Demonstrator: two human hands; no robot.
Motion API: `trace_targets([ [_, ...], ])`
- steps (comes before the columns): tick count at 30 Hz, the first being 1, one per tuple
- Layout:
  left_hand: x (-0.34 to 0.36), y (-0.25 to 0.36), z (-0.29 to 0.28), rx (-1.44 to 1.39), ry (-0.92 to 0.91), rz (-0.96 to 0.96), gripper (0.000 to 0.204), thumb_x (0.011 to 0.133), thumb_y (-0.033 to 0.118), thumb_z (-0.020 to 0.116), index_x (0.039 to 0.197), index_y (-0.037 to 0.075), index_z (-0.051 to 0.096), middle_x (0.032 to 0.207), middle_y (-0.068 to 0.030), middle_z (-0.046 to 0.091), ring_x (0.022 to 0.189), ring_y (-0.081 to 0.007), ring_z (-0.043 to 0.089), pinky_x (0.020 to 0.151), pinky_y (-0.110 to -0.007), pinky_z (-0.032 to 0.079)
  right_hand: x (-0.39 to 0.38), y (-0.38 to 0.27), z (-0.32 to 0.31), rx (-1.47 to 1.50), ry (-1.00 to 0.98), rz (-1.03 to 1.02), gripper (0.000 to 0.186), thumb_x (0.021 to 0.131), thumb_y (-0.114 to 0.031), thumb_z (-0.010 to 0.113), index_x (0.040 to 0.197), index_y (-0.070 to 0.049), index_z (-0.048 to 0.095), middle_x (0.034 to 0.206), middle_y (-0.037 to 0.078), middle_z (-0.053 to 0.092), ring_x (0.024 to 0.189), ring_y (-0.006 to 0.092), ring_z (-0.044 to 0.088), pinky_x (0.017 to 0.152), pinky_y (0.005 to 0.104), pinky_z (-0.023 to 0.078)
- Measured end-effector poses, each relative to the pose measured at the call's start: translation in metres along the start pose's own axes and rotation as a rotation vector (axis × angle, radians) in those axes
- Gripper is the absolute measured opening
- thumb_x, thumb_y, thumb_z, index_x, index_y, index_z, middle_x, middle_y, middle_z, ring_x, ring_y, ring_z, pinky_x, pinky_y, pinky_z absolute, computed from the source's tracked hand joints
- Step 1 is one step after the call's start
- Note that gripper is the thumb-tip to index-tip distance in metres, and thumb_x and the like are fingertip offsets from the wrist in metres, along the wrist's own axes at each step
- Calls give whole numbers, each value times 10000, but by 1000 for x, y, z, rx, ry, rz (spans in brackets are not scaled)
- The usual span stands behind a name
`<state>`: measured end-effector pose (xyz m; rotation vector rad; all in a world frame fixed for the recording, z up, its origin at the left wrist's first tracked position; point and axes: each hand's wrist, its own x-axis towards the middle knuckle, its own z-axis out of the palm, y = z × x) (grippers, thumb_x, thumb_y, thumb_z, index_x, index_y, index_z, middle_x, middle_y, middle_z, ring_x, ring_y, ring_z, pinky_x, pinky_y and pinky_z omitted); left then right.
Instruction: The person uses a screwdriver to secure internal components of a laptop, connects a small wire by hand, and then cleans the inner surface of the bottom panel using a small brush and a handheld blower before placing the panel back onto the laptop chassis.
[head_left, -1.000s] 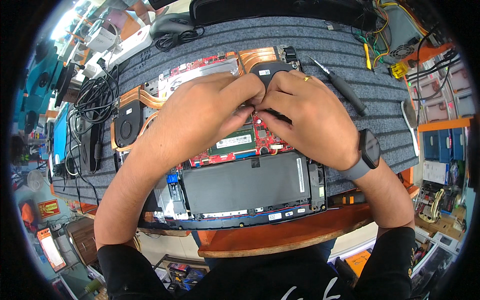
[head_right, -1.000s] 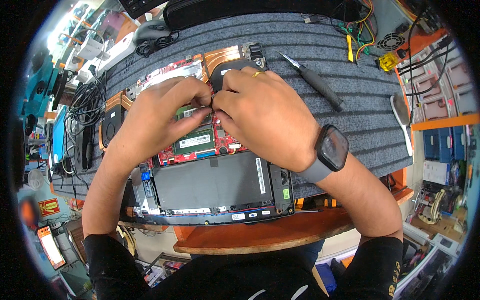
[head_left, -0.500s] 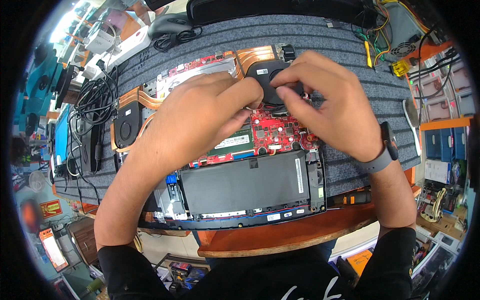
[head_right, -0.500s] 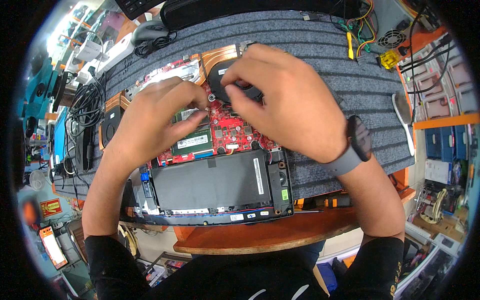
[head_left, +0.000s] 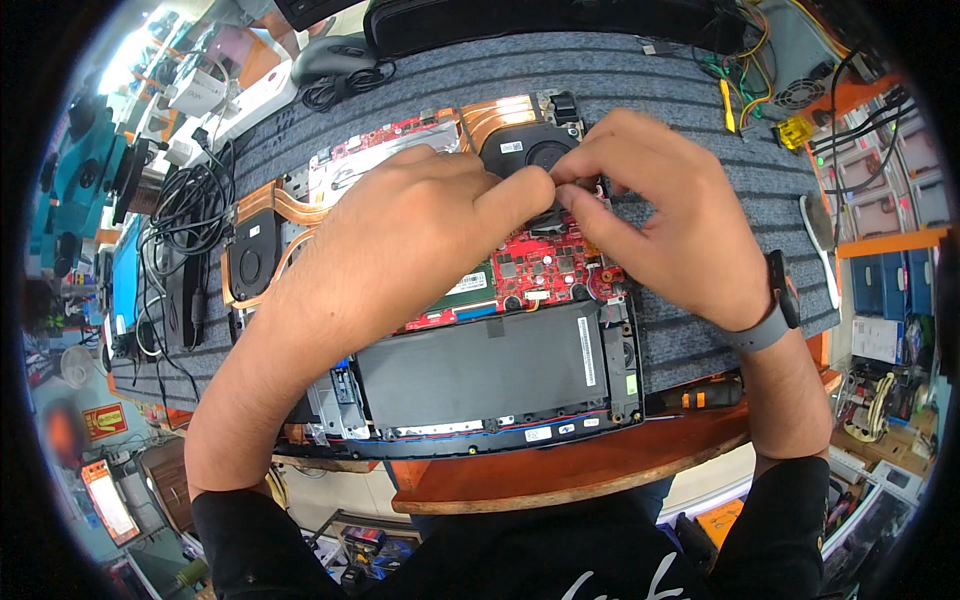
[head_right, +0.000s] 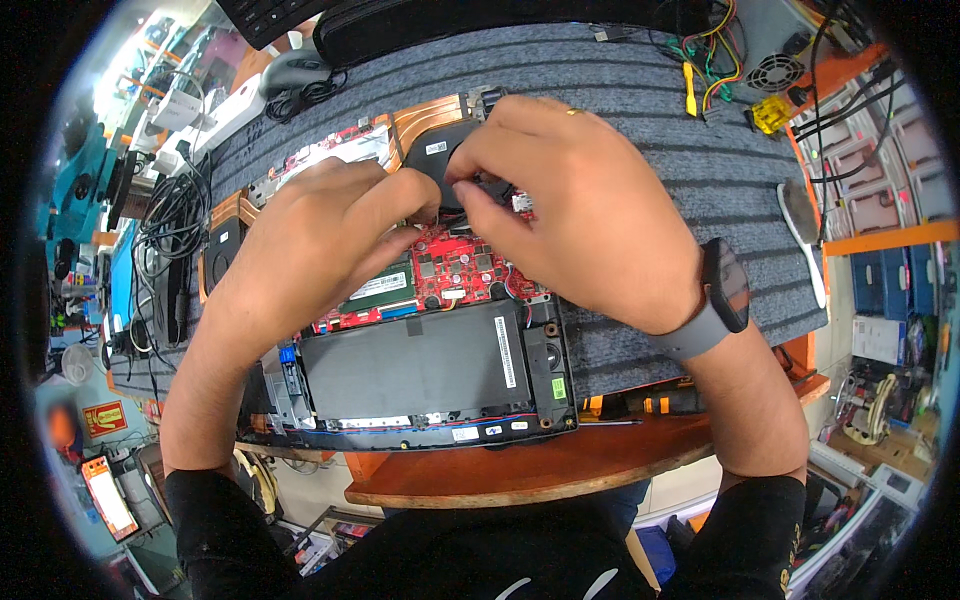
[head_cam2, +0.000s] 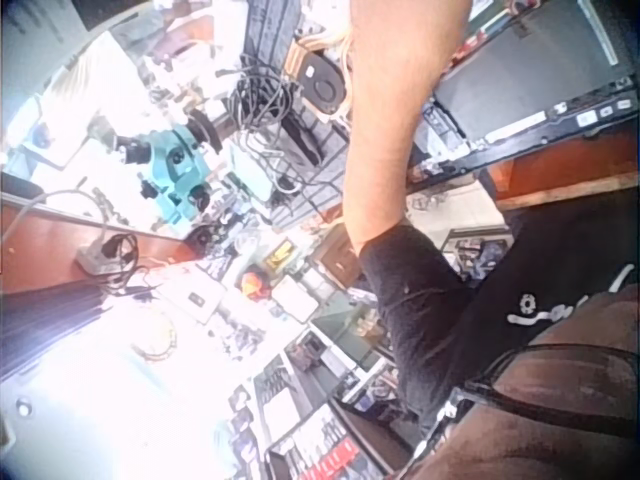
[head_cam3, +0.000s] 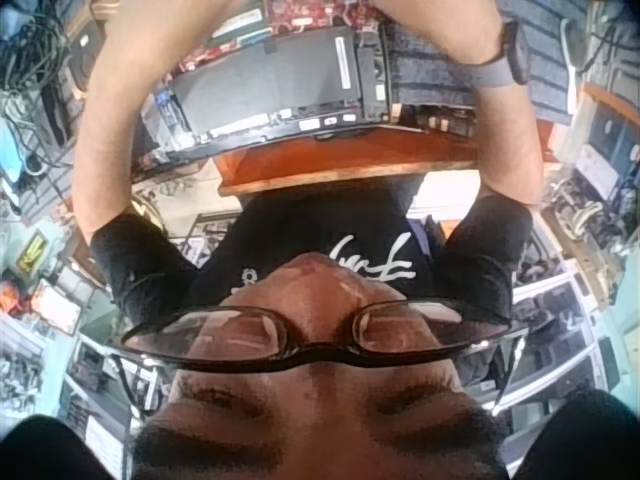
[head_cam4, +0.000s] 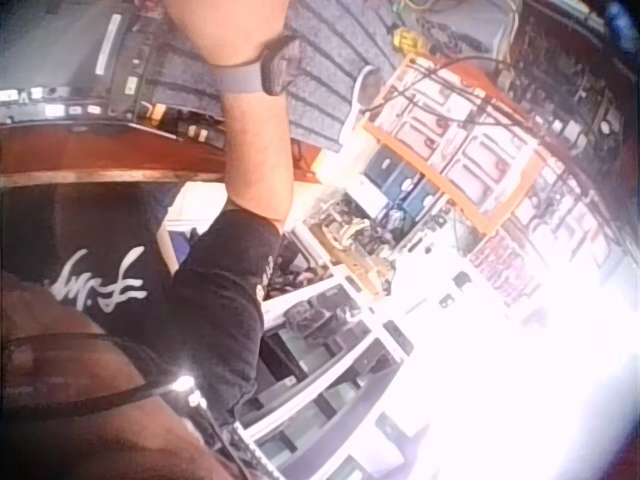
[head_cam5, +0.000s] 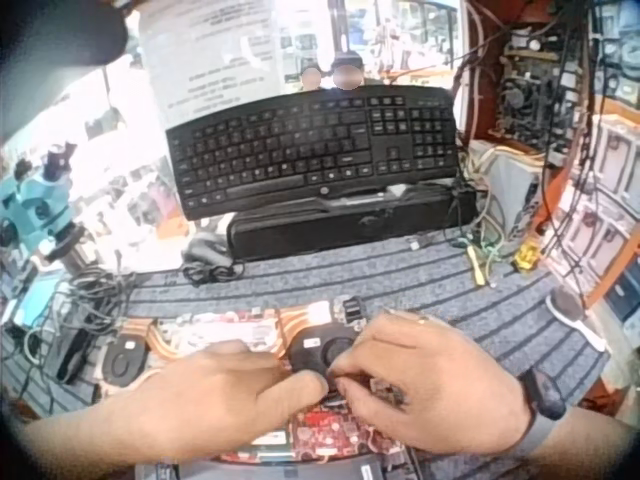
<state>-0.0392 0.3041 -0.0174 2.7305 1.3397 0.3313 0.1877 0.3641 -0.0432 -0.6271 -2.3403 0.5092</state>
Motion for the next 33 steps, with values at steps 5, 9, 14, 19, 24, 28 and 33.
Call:
trace_targets([
  [5, 0, 0, 3, -16, 18, -41, 301, 820, 82, 716, 1057, 95, 531, 884, -111, 668, 852, -352, 658, 738, -445, 507, -4, 2, 11, -10, -52, -55, 91, 808, -84, 713, 884, -39, 688, 861, 102, 603, 829, 314, 617, 737, 417, 501],
  [9, -1, -1, -3, 34, 17, -28, 314, 815, 78, 718, 1065, 100, 530, 881, -109, 668, 850, -348, 662, 731, -443, 503, -7, 0, 16, -48, -68, -37, 97, 806, -81, 714, 897, -49, 707, 883, 85, 604, 870, 293, 618, 766, 404, 496],
  [14, -1, -4, -7, 77, -5, -40, 335, 806, 74, 723, 1076, 107, 527, 879, -108, 669, 849, -344, 666, 723, -442, 500, -9, -4, 24, -105, -85, -51, 151, 815, -88, 701, 961, -68, 736, 941, 71, 609, 927, 264, 615, 806, 391, 485],
  [19, -2, -4, -5, 30, -26, -68, 337, 804, 62, 721, 1073, 105, 522, 885, -108, 675, 864, -342, 673, 734, -446, 514, -9, -8, 26, -163, -127, -61, 186, 812, -90, 686, 989, -63, 734, 958, 75, 604, 925, 257, 611, 808, 397, 485],
  [24, 0, -1, -2, -29, -5, -57, 328, 806, 49, 717, 1063, 86, 516, 897, -124, 683, 878, -352, 681, 740, -442, 528, -6, -8, 21, -173, -73, -80, 150, 791, -72, 685, 938, -50, 698, 923, 84, 575, 890, 278, 602, 772, 399, 493],
  [28, 0, 1, 2, -86, 12, -107, 328, 806, 42, 724, 1055, 68, 513, 913, -131, 687, 898, -349, 691, 749, -426, 542, -3, -3, 17, -68, -28, -45, 107, 781, -68, 703, 874, -39, 658, 902, 92, 559, 870, 292, 597, 749, 402, 500],
  [33, 0, -1, 8, -156, 18, -165, 334, 804, 32, 739, 1046, 60, 512, 915, -116, 689, 910, -322, 707, 762, -399, 557, -7, -4, 26, -54, -65, -26, 108, 792, -80, 719, 884, -45, 673, 888, 77, 560, 863, 286, 598, 761, 405, 500],
])
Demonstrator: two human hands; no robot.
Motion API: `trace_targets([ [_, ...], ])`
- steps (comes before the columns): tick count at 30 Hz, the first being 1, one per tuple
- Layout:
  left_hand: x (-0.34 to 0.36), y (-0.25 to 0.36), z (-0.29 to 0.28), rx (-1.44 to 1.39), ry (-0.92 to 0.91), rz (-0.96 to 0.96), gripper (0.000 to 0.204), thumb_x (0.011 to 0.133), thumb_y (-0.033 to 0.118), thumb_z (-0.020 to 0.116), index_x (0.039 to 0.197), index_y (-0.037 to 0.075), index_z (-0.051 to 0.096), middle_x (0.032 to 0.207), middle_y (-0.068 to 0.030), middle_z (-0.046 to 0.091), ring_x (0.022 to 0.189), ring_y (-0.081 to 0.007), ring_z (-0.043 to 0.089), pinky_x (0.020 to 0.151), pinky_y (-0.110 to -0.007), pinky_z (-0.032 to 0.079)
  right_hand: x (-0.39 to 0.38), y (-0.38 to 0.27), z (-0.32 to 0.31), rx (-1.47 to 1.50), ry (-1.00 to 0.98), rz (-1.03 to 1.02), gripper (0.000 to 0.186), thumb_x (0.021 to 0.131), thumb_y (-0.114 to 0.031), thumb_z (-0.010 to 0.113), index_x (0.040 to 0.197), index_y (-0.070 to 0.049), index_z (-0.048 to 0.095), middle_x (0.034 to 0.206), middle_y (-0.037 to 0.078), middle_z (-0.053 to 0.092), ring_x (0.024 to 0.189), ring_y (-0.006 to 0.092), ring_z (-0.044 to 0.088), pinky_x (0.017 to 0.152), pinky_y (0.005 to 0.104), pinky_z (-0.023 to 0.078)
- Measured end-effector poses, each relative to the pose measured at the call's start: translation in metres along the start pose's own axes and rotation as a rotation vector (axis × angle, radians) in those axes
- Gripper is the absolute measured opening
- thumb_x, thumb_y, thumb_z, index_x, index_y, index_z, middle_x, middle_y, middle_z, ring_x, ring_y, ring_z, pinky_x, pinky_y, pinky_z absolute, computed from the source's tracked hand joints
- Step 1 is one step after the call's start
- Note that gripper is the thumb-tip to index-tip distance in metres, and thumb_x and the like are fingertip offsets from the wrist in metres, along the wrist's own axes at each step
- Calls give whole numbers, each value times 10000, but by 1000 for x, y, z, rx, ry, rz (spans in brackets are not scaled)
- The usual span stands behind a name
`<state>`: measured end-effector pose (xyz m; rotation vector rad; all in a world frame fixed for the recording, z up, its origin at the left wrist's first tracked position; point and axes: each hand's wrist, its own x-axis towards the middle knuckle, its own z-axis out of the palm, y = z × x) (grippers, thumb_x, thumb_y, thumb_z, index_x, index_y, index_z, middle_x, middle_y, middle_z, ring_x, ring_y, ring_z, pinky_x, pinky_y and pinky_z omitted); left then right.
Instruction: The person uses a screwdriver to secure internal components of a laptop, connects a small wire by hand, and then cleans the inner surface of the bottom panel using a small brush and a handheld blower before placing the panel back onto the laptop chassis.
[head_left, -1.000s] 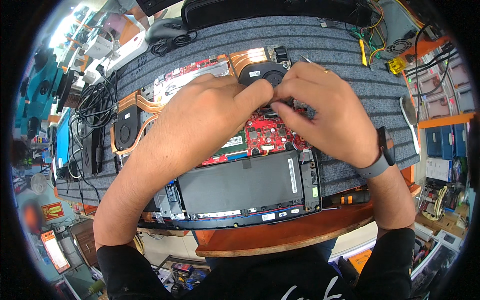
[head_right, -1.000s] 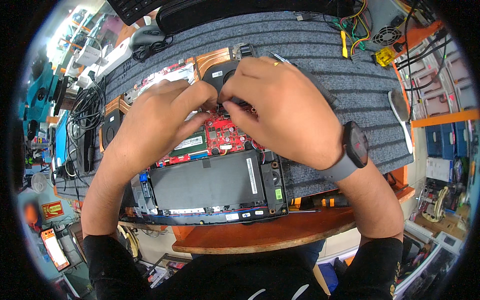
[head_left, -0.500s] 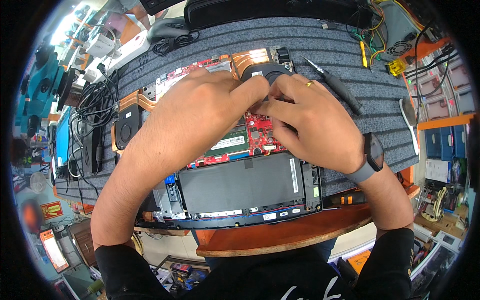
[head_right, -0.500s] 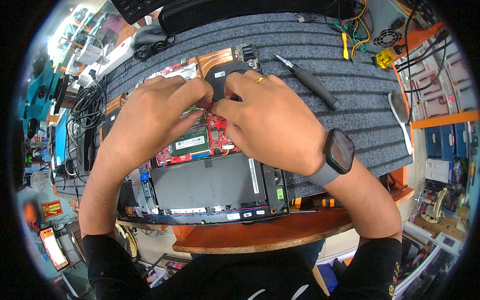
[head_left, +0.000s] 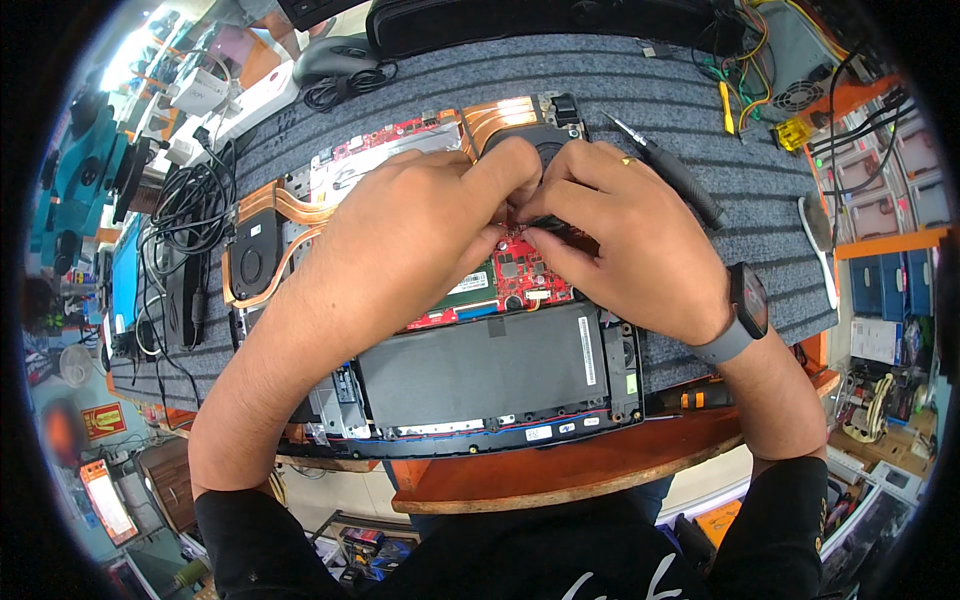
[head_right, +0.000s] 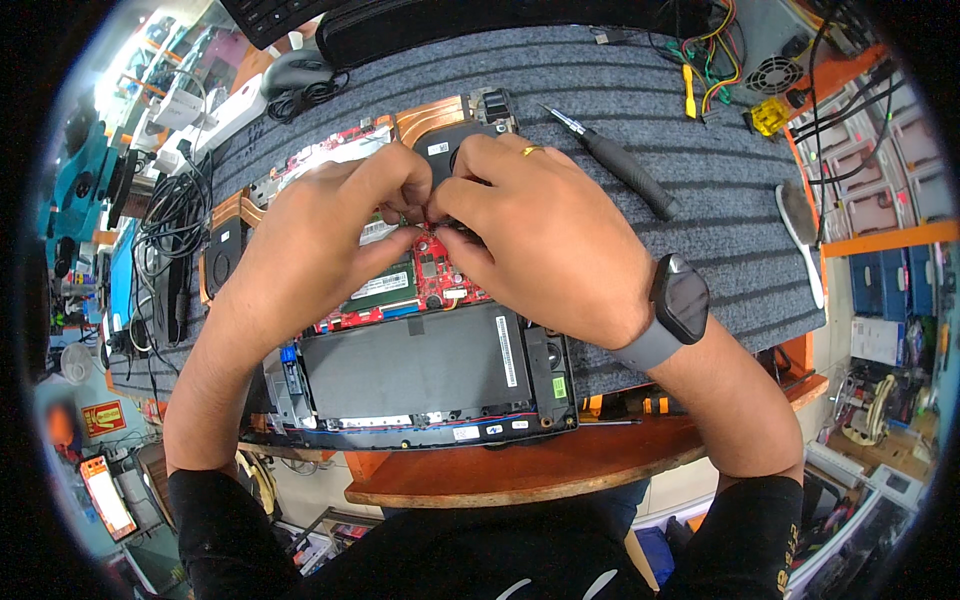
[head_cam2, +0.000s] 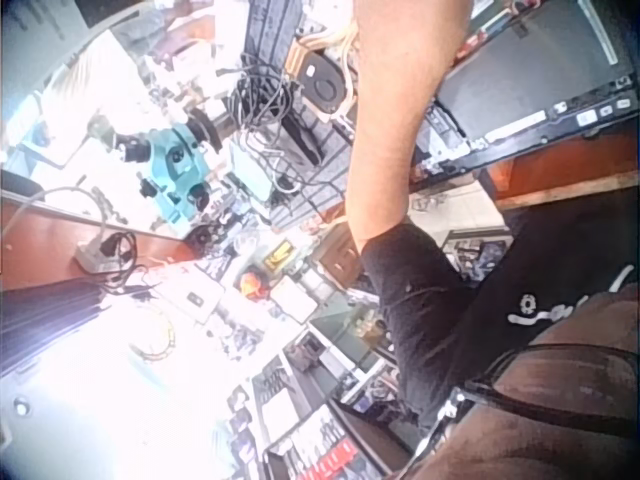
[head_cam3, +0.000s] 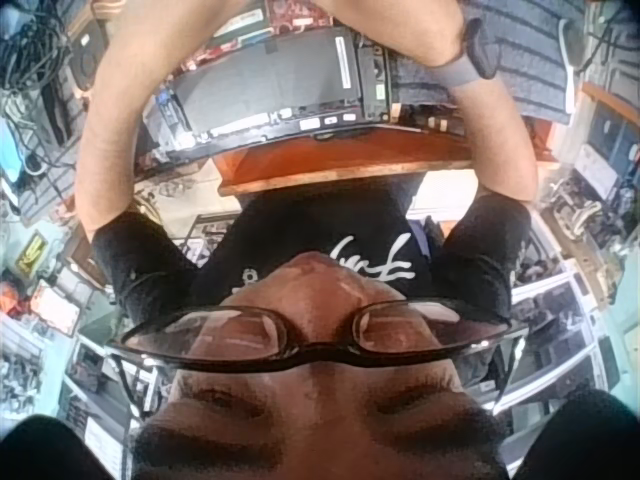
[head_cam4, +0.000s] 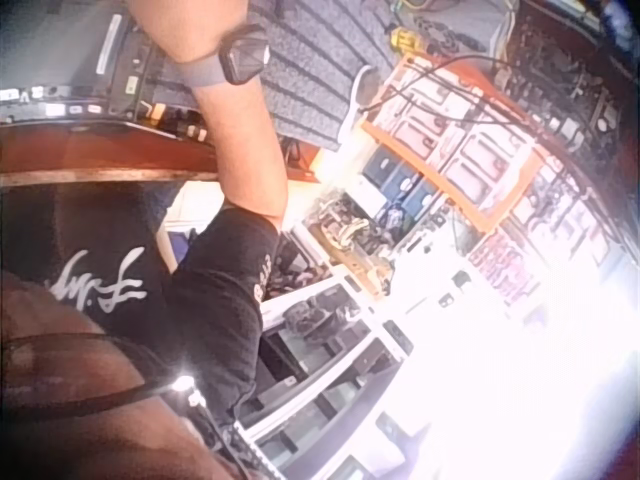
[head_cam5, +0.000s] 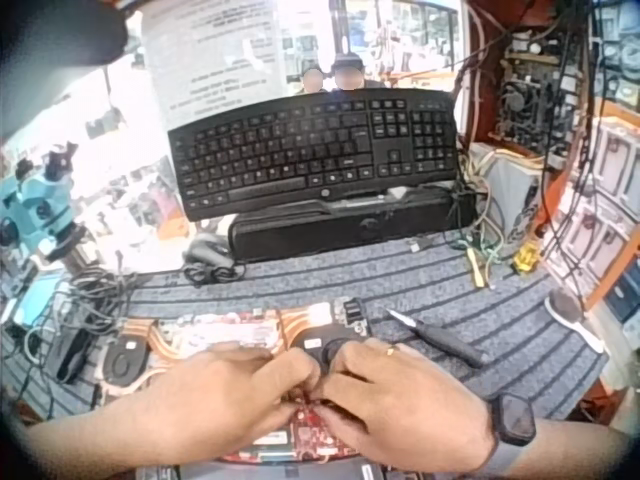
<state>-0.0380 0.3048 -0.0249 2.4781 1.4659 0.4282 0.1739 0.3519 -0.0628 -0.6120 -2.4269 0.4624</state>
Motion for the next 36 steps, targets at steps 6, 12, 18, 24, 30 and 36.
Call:
trace_targets([
  [6, -2, 3, -6, -13, -6, -12, 336, 802, 29, 747, 1037, 59, 508, 903, -107, 687, 903, -300, 718, 760, -382, 564, 0, -1, -1, -48, -18, -52, 124, 801, -102, 719, 920, -69, 708, 914, 61, 572, 877, 258, 601, 774, 397, 489],
  [12, -2, 1, -4, 11, 1, -17, 331, 803, 25, 744, 1035, 65, 511, 910, -96, 696, 900, -290, 722, 752, -377, 565, -2, -3, -2, -174, -67, -125, 126, 783, -107, 712, 907, -92, 710, 921, 56, 573, 891, 250, 596, 765, 389, 482],
  [18, -3, 4, -1, 35, 14, -19, 330, 806, 35, 749, 1033, 67, 510, 913, -99, 707, 896, -291, 726, 736, -377, 566, 3, 3, -14, -55, 22, -61, 114, 774, -63, 699, 884, -69, 669, 895, 79, 566, 856, 292, 592, 752, 407, 490],
  [24, -4, 4, 4, -59, 62, -70, 325, 821, 56, 755, 1036, 69, 512, 902, -96, 717, 901, -290, 730, 741, -374, 566, 3, 3, -11, 22, 23, -43, 112, 785, -57, 705, 889, -61, 663, 884, 86, 567, 855, 299, 601, 762, 410, 499],
  [30, -5, 4, 4, -142, 43, -87, 307, 824, 68, 760, 1025, 65, 527, 893, -96, 722, 911, -277, 734, 754, -359, 567, 2, 2, -7, -10, -2, -35, 99, 795, -67, 701, 889, -55, 668, 882, 84, 569, 867, 294, 606, 764, 410, 501],
  [36, -5, 5, 5, -172, 27, -58, 283, 830, 51, 748, 1013, 55, 531, 893, -100, 720, 899, -263, 735, 759, -355, 567, 3, 3, -11, 4, -3, -16, 92, 801, -64, 690, 888, -47, 666, 885, 91, 571, 856, 301, 599, 771, 417, 501],
])
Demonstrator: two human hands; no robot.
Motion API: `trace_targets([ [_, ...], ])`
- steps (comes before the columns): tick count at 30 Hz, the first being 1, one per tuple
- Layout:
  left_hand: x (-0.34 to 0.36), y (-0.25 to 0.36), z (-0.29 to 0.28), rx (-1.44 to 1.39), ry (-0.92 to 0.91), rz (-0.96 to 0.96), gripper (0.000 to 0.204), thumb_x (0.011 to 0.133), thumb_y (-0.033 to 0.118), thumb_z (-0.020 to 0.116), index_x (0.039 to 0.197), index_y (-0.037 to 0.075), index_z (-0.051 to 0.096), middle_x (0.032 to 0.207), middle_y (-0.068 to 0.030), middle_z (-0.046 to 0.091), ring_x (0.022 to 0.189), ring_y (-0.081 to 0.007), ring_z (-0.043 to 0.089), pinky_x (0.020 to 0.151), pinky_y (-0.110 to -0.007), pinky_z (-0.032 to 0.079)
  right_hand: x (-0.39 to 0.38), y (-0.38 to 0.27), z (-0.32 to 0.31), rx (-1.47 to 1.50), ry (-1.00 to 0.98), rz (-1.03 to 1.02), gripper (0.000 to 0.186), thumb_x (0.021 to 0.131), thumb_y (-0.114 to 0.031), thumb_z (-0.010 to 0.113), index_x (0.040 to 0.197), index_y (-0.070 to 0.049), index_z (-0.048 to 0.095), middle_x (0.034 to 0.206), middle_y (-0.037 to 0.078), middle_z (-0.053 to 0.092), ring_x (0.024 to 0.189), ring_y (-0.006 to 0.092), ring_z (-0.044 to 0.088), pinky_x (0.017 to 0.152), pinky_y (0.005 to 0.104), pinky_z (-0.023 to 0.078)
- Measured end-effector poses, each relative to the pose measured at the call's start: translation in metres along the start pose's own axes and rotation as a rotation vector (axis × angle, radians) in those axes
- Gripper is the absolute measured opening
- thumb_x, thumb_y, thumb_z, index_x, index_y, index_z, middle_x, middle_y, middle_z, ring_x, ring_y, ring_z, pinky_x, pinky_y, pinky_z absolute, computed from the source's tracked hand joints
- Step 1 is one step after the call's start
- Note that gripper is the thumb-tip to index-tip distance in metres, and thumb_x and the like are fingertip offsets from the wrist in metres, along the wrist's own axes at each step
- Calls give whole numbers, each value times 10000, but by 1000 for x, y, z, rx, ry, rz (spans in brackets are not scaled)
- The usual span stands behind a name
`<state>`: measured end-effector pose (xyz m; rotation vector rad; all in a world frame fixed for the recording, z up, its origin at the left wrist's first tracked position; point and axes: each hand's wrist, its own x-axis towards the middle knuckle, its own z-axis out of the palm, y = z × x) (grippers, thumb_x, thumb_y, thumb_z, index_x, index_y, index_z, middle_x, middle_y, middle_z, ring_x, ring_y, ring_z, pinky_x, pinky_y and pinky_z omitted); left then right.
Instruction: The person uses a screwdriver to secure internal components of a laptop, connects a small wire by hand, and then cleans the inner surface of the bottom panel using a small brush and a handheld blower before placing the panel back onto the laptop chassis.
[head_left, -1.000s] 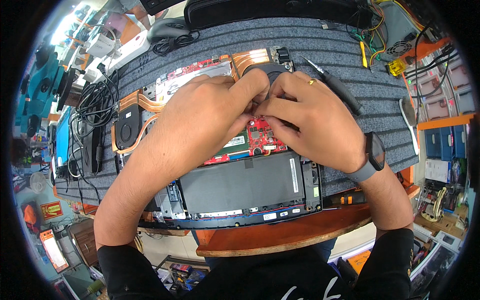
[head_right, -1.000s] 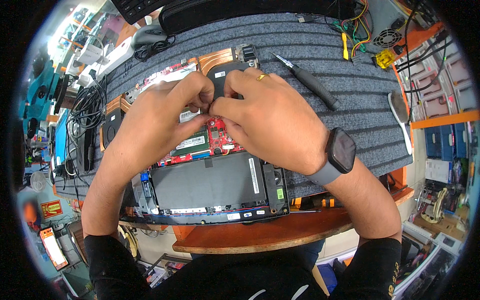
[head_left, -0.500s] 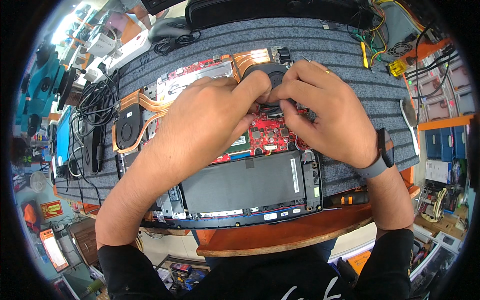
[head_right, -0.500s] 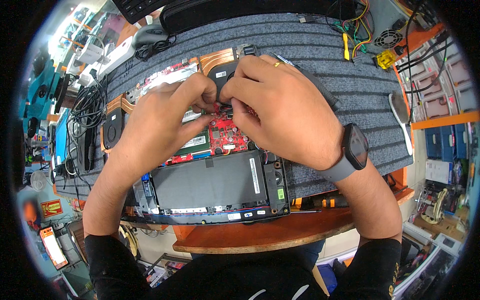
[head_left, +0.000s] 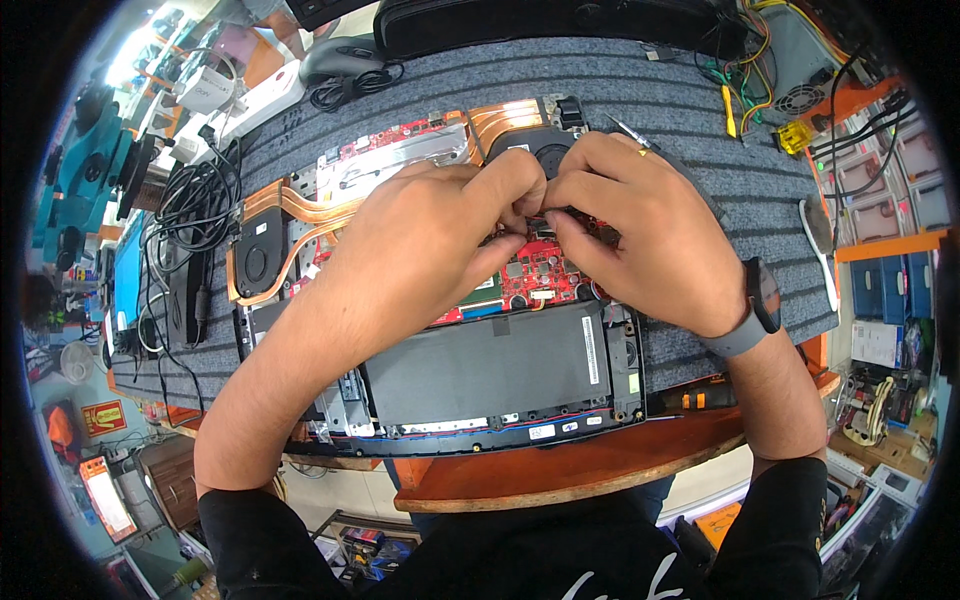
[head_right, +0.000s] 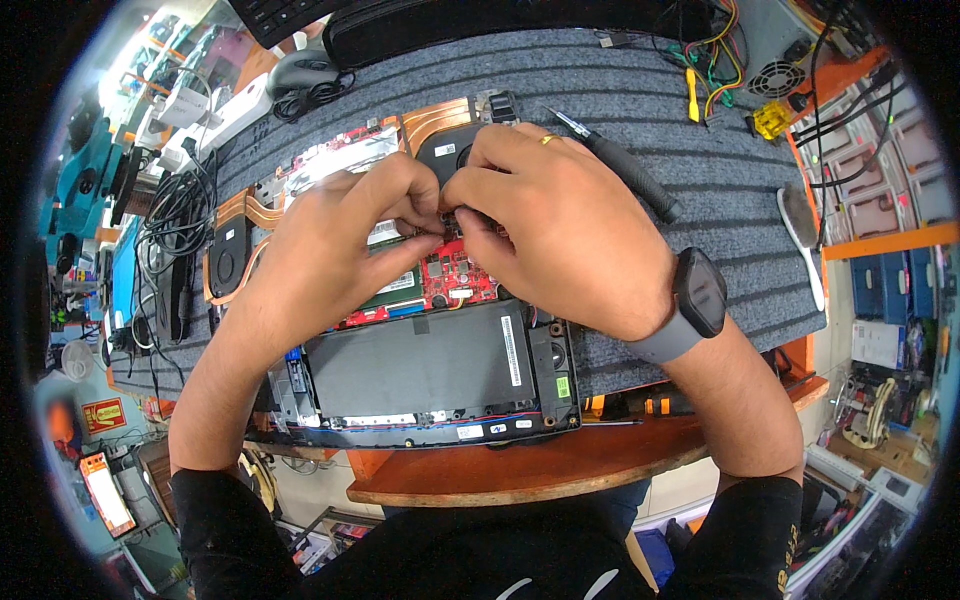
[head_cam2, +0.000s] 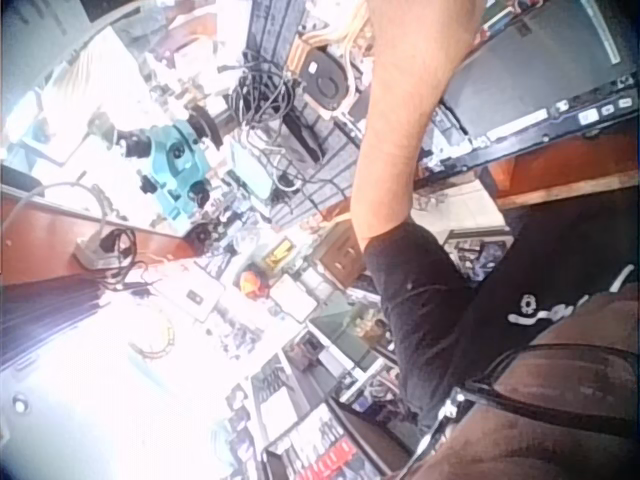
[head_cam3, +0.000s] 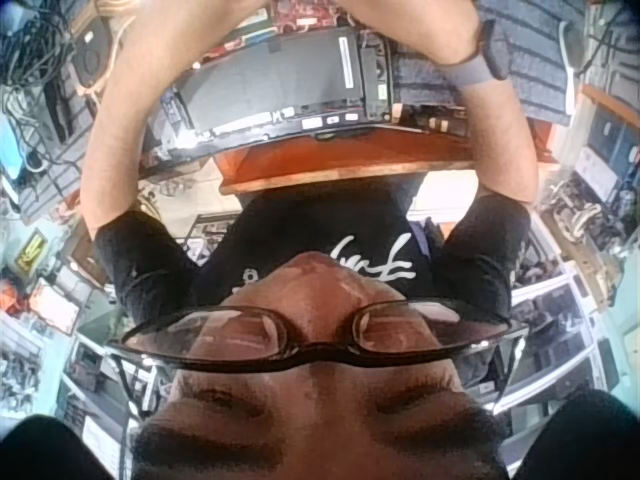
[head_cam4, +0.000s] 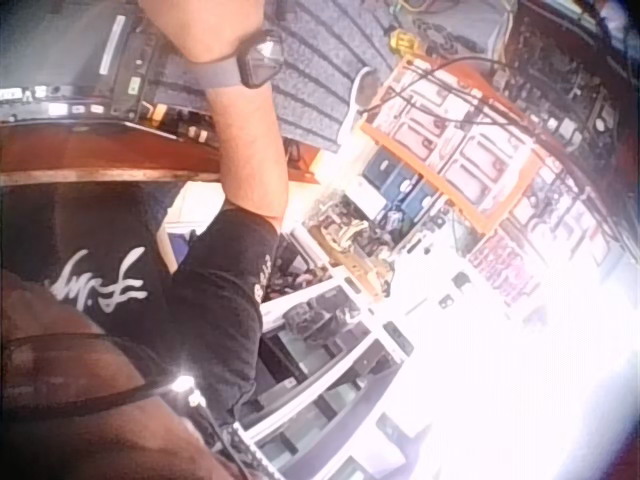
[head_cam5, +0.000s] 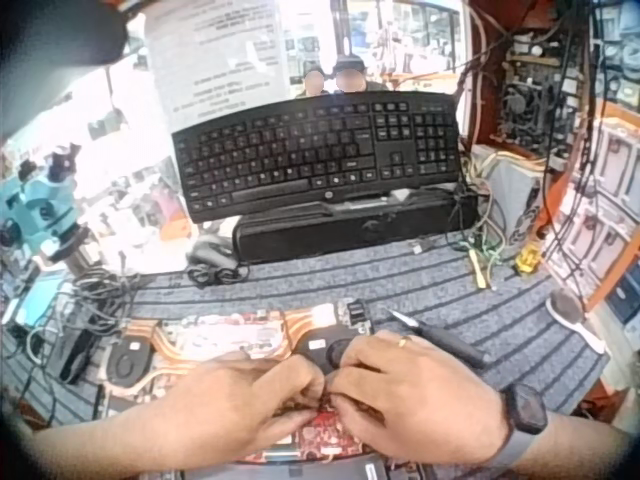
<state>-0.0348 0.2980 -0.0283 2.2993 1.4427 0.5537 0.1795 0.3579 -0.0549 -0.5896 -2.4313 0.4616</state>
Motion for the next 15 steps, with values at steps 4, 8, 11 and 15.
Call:
trace_targets([
  [4, 0, 3, 1, -97, -2, -51, 290, 828, 45, 747, 1017, 50, 527, 888, -101, 715, 875, -267, 729, 754, -356, 565, 0, 0, -1, 9, -1, 4, 93, 804, -63, 687, 894, -46, 666, 885, 94, 573, 857, 308, 598, 775, 422, 501],
  [8, 0, -1, 4, -6, 73, -43, 306, 820, 49, 756, 1022, 46, 526, 889, -98, 710, 853, -264, 723, 743, -353, 563, -1, 2, 3, 12, 20, -10, 102, 807, -74, 697, 902, -53, 669, 891, 88, 575, 875, 304, 606, 777, 421, 500],
  [11, 0, -6, 6, 61, 87, -35, 315, 815, 47, 761, 1026, 42, 525, 889, -93, 706, 840, -257, 721, 735, -349, 561, -1, 1, 7, -3, 14, -6, 114, 803, -99, 720, 904, -70, 675, 902, 80, 579, 889, 294, 612, 782, 417, 502],
  [15, -1, -8, 8, -37, 106, -68, 320, 815, 37, 763, 1029, 33, 525, 866, -87, 691, 807, -226, 711, 724, -328, 555, 0, -4, 13, -43, -3, 12, 158, 791, -135, 748, 916, -72, 673, 911, 78, 585, 895, 284, 616, 785, 412, 505],
])
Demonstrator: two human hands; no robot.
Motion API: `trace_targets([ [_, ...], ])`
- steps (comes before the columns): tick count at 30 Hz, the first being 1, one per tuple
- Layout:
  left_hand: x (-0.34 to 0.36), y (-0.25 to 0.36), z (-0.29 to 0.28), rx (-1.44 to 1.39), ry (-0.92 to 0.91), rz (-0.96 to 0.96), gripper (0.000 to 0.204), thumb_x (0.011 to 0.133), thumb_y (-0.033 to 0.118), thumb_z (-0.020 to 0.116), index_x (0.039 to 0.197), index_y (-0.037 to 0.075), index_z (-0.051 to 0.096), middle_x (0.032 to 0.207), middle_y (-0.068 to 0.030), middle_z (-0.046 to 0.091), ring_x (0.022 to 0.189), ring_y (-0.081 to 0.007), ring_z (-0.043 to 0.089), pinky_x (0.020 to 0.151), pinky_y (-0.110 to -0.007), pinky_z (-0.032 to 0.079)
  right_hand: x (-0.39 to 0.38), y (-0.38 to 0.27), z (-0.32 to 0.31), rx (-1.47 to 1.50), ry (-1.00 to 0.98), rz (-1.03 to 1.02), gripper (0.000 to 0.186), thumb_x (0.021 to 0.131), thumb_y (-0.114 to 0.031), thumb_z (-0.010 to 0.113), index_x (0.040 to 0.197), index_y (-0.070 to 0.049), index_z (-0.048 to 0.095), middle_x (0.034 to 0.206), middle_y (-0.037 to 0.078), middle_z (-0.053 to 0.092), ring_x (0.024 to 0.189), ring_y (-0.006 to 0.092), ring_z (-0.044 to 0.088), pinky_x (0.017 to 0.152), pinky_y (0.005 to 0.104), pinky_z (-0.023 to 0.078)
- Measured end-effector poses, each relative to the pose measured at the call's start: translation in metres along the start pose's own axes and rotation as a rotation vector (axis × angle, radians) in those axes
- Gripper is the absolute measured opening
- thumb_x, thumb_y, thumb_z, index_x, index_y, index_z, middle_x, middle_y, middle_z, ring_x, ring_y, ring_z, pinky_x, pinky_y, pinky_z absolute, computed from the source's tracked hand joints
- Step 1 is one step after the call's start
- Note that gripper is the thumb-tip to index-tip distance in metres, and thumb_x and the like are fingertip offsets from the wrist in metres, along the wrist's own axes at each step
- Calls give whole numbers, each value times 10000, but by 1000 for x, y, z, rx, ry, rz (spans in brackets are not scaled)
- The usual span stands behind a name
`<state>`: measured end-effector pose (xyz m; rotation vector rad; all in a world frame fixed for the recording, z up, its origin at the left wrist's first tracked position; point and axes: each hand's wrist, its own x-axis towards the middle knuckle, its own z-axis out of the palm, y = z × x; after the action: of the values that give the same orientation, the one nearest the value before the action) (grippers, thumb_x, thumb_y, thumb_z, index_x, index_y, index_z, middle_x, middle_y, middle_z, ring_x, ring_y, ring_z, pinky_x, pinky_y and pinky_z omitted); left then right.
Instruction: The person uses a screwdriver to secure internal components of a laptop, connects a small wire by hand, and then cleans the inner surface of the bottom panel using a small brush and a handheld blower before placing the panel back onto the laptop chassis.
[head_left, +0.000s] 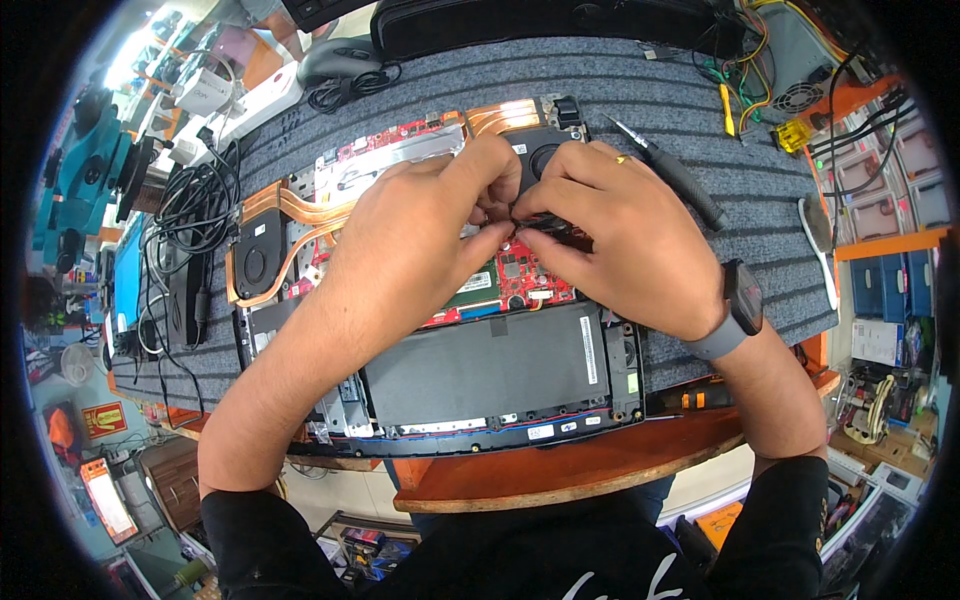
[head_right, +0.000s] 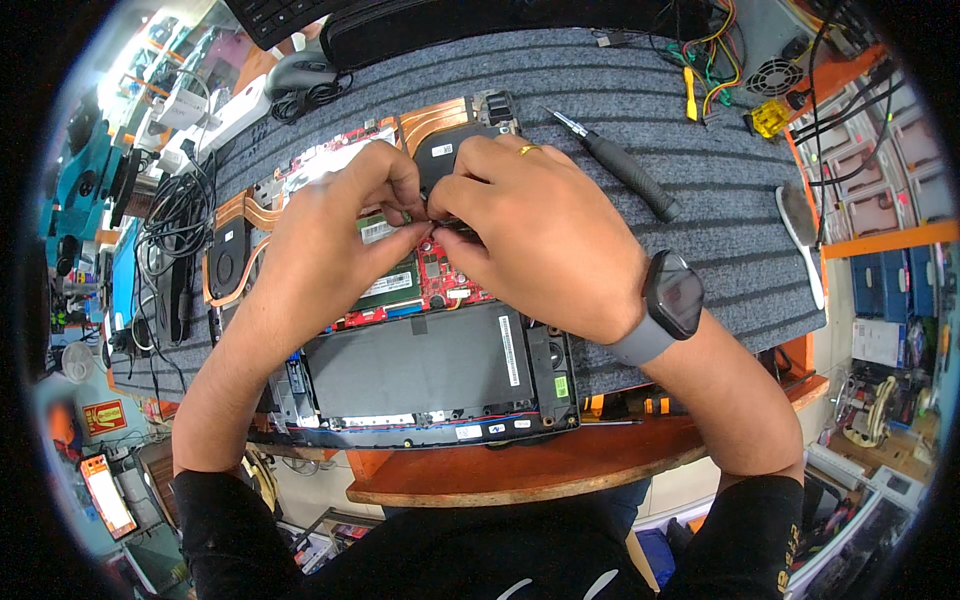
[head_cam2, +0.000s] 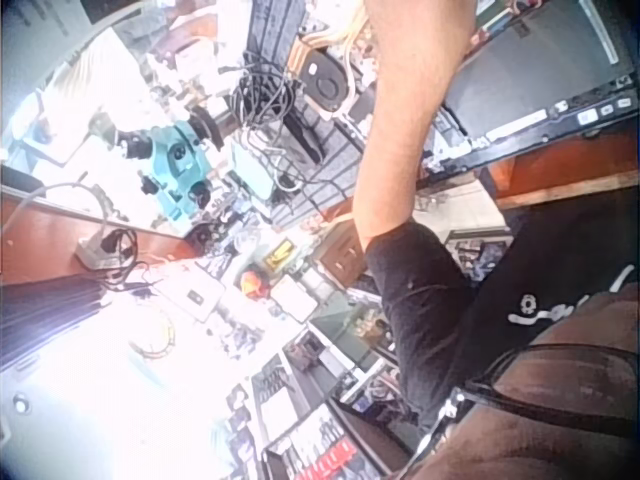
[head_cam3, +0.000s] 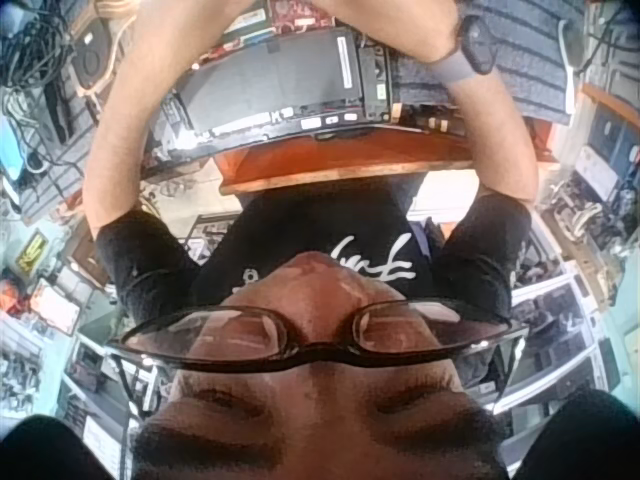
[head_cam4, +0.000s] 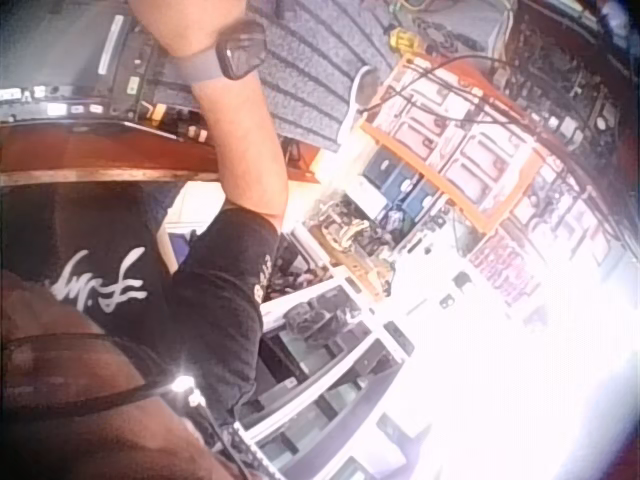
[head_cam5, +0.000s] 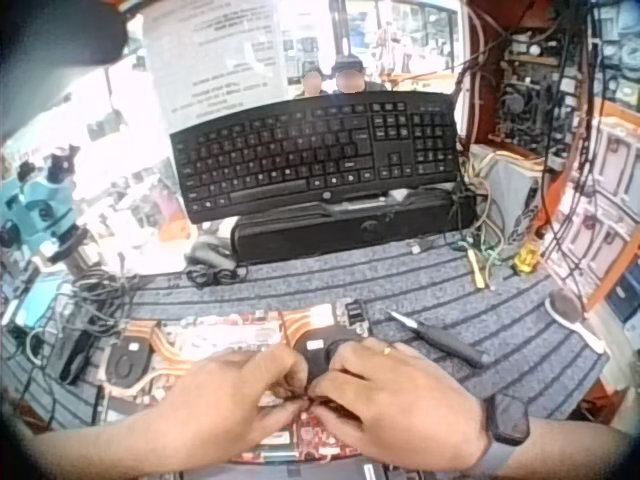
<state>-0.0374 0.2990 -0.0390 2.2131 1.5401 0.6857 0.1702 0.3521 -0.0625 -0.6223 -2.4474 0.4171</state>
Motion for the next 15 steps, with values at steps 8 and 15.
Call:
trace_targets([
  [8, 0, 3, -6, -303, -1, -251, 299, 823, 2, 762, 990, 22, 515, 835, -63, 688, 825, -99, 673, 785, -268, 529, 3, -7, 7, -50, 38, 58, 214, 770, -123, 783, 931, -51, 661, 908, 72, 592, 872, 292, 616, 766, 406, 503],
  [15, -3, -1, -8, -360, -28, -291, 291, 816, -25, 761, 962, 22, 514, 837, -54, 681, 841, -93, 665, 816, -259, 527, 5, -13, 7, -80, 29, 24, 157, 776, -94, 766, 894, -51, 671, 904, 75, 587, 863, 287, 615, 749, 402, 494],
])
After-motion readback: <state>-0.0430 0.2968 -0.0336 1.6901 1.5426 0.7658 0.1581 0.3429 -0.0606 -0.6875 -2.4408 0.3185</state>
